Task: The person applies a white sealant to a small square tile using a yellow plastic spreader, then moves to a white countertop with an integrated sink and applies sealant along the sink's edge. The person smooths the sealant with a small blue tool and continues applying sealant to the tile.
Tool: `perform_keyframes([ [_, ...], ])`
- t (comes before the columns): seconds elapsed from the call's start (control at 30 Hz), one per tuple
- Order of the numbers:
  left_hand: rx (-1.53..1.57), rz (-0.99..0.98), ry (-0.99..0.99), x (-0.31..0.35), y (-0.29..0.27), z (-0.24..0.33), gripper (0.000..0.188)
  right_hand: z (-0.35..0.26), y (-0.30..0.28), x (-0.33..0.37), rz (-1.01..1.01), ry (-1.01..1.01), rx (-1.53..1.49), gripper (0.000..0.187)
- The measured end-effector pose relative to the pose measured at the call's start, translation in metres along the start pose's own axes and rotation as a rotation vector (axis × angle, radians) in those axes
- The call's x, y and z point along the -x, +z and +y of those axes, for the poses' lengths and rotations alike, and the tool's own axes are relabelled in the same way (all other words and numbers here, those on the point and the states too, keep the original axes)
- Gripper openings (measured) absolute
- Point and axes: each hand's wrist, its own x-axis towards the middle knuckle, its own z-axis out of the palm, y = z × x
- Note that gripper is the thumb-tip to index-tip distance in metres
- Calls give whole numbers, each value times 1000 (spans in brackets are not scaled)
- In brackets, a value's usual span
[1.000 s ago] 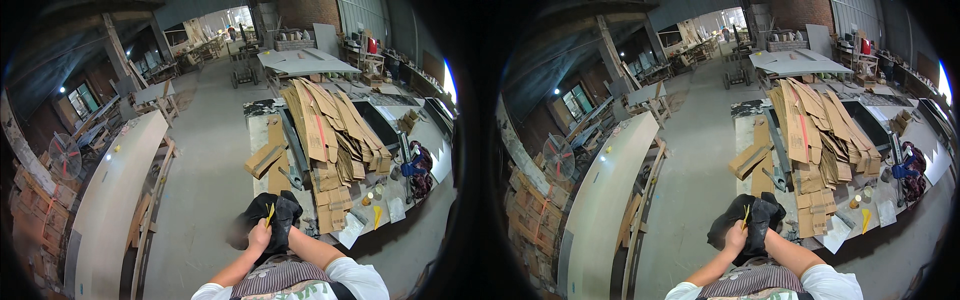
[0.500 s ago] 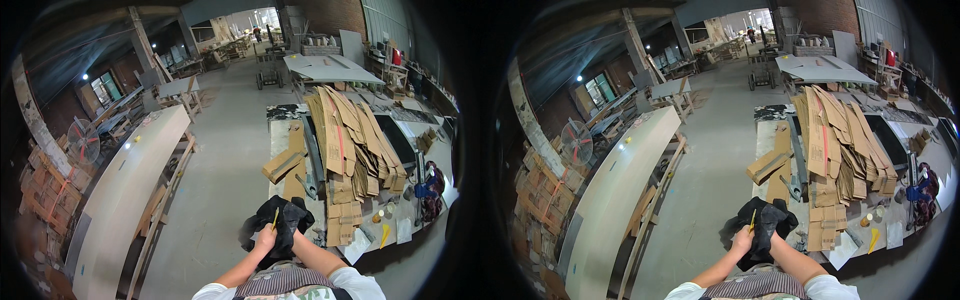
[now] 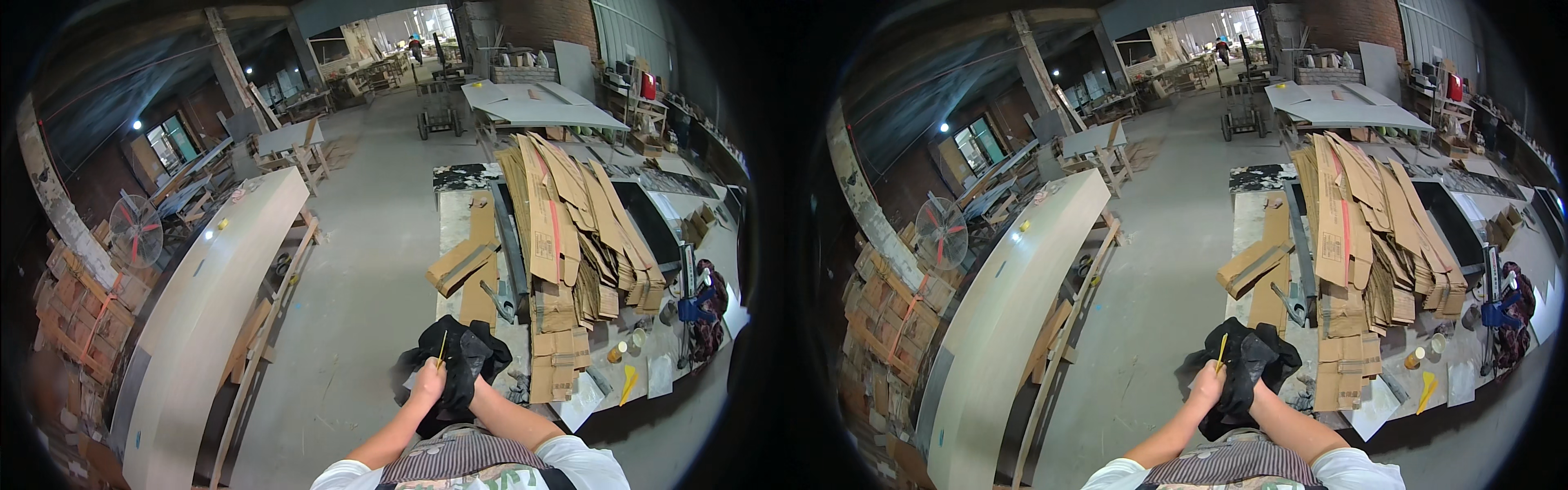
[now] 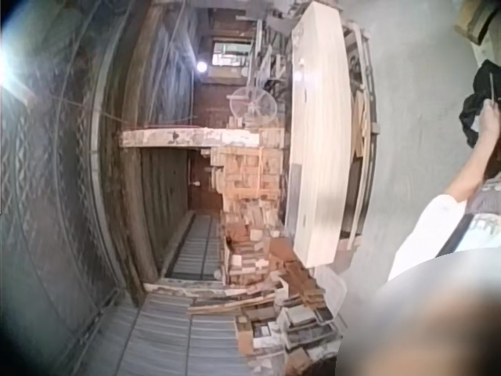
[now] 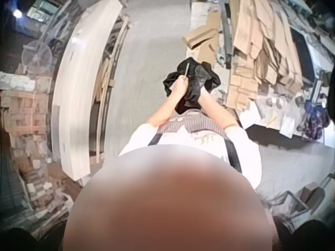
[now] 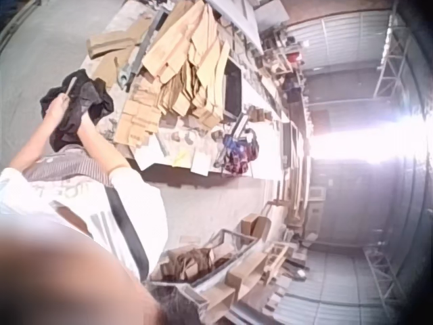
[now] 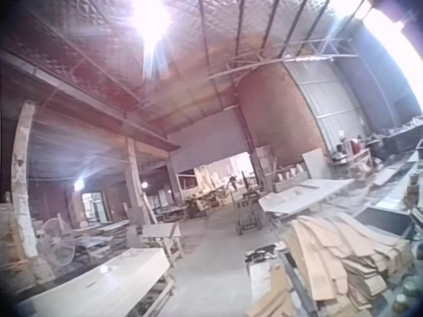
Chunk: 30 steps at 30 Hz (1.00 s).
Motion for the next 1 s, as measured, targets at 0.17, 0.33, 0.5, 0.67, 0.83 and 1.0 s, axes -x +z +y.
perform_keyframes([
  [0.17,-109,-97,38,10,-14,2,24,1,25,12,-38,139,-49,45],
  [0.33,-219,-130,129,19,-6,6,23,0,28,15,103,38,8,34],
  [0.5,-262,-140,168,25,-2,9,23,0,28,16,109,37,28,32],
  [0.67,-193,-254,134,29,-13,3,21,-27,45,18,99,7,197,30],
  [0.83,878,-170,-130,20,-66,8,20,-47,67,25,79,-37,553,28],
  [1.0,1080,-210,-129,22,-83,14,18,-34,82,30,36,-77,742,26],
])
